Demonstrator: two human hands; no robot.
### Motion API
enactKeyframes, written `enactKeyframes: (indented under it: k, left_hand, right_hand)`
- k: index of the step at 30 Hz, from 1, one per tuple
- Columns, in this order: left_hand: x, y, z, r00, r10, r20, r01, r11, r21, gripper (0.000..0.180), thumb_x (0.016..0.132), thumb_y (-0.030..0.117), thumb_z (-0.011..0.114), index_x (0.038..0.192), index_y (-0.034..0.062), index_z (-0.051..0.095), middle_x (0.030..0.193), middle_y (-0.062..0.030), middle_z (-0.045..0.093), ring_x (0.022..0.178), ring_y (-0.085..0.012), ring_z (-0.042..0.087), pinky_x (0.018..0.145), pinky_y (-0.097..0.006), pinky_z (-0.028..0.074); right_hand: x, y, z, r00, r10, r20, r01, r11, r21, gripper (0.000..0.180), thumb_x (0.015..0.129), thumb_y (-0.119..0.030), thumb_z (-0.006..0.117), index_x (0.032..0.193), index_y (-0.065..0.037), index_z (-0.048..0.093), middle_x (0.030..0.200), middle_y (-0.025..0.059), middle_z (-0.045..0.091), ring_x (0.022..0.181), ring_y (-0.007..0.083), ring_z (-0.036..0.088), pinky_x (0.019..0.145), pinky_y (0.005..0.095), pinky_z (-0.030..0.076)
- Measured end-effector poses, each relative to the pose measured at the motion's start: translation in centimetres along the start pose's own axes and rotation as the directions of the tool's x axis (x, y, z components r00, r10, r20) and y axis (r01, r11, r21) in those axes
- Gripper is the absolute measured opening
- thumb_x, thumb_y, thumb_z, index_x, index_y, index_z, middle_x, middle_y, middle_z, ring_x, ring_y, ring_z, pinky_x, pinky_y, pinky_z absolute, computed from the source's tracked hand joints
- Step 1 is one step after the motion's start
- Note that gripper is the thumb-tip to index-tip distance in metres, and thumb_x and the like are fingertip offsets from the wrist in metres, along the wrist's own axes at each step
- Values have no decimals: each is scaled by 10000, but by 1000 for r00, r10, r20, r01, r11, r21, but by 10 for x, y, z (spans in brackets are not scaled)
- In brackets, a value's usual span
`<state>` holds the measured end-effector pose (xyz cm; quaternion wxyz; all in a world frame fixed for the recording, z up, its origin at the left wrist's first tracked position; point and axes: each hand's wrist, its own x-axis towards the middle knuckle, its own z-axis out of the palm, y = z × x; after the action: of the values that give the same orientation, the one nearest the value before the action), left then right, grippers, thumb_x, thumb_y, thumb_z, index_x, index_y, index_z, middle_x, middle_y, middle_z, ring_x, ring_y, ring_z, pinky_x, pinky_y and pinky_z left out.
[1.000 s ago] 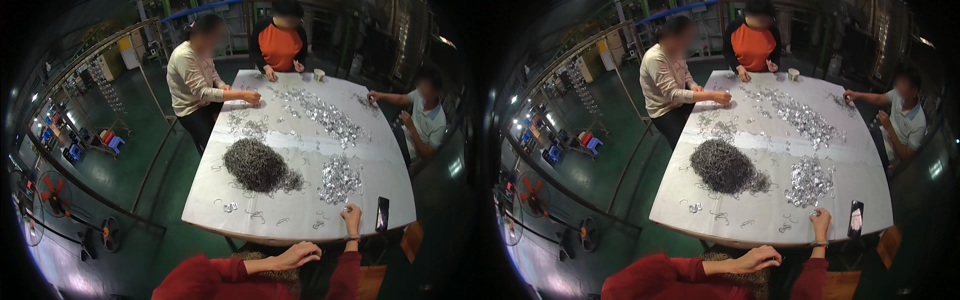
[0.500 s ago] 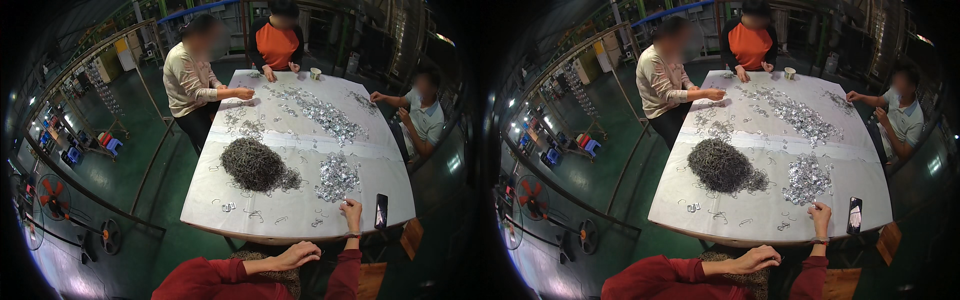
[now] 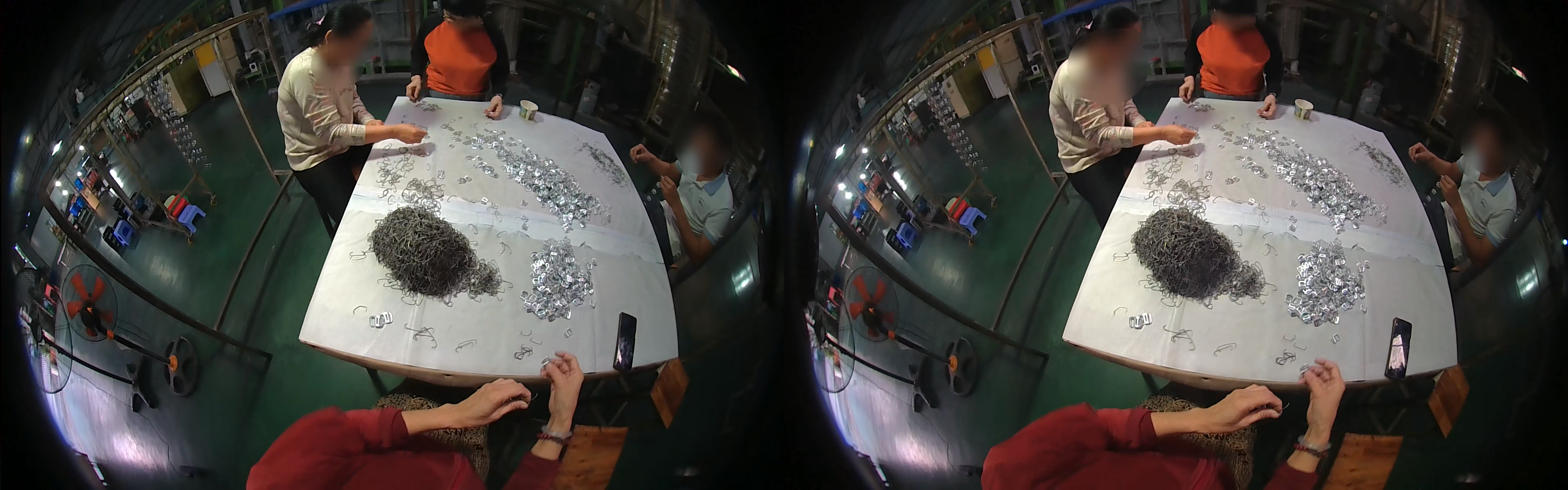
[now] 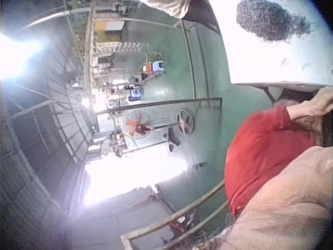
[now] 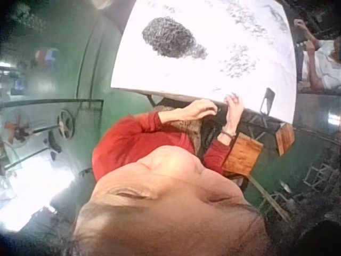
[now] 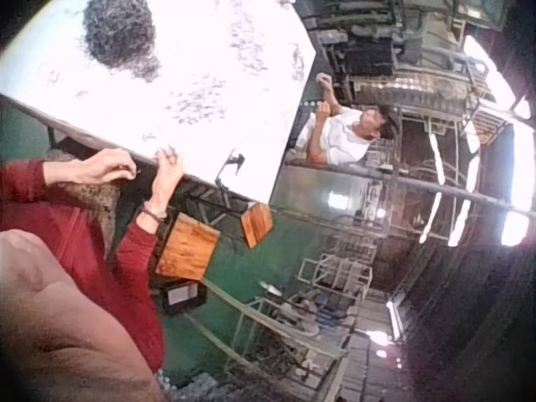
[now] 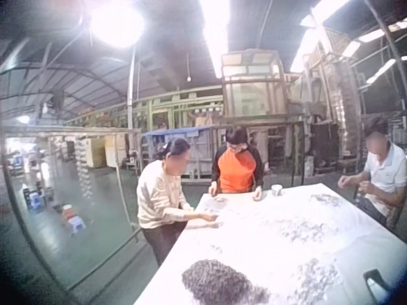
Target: The person picks small metal pieces from a table and attaches them to a growing chain using their hands. They repeatedly reach for loose components, link them together, and place the assembled chain on the table. Coworkers are visible across the table performing similar assembly.
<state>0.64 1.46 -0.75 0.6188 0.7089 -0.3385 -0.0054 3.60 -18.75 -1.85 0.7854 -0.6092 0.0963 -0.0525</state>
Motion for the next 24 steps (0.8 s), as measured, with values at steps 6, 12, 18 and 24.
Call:
enactKeyframes:
  k: [6,12,18,24]
  left_hand:
    - [7,0,1,1000,21,-6,-21,1000,15,147,905,151,620,1011,55,585,889,-89,600,847,-283,568,760,-381,453]
    - [11,10,1,998,60,8,-60,998,37,130,892,138,623,983,59,574,870,-106,588,847,-318,566,755,-399,449]
    - [11,8,-4,997,82,-13,-81,992,92,118,863,105,631,954,65,566,851,-97,582,836,-313,565,758,-397,443]
    - [2,-12,7,998,38,46,-42,995,94,199,831,121,685,991,54,587,908,-79,610,876,-287,577,797,-381,448]
  right_hand:
    - [-63,-25,21,999,-32,-3,32,999,5,135,816,89,647,949,69,649,812,99,639,669,139,616,633,236,511]
    - [-82,-41,31,988,-147,-43,145,988,-54,114,813,110,626,916,75,662,804,82,627,692,128,605,642,229,499]
    - [-82,-41,37,994,-65,-86,72,994,81,129,807,106,620,926,77,659,823,86,639,680,123,555,652,230,449]
    - [-85,-28,30,992,-26,-125,45,988,149,127,819,120,610,923,70,664,872,95,627,720,140,567,658,246,469]
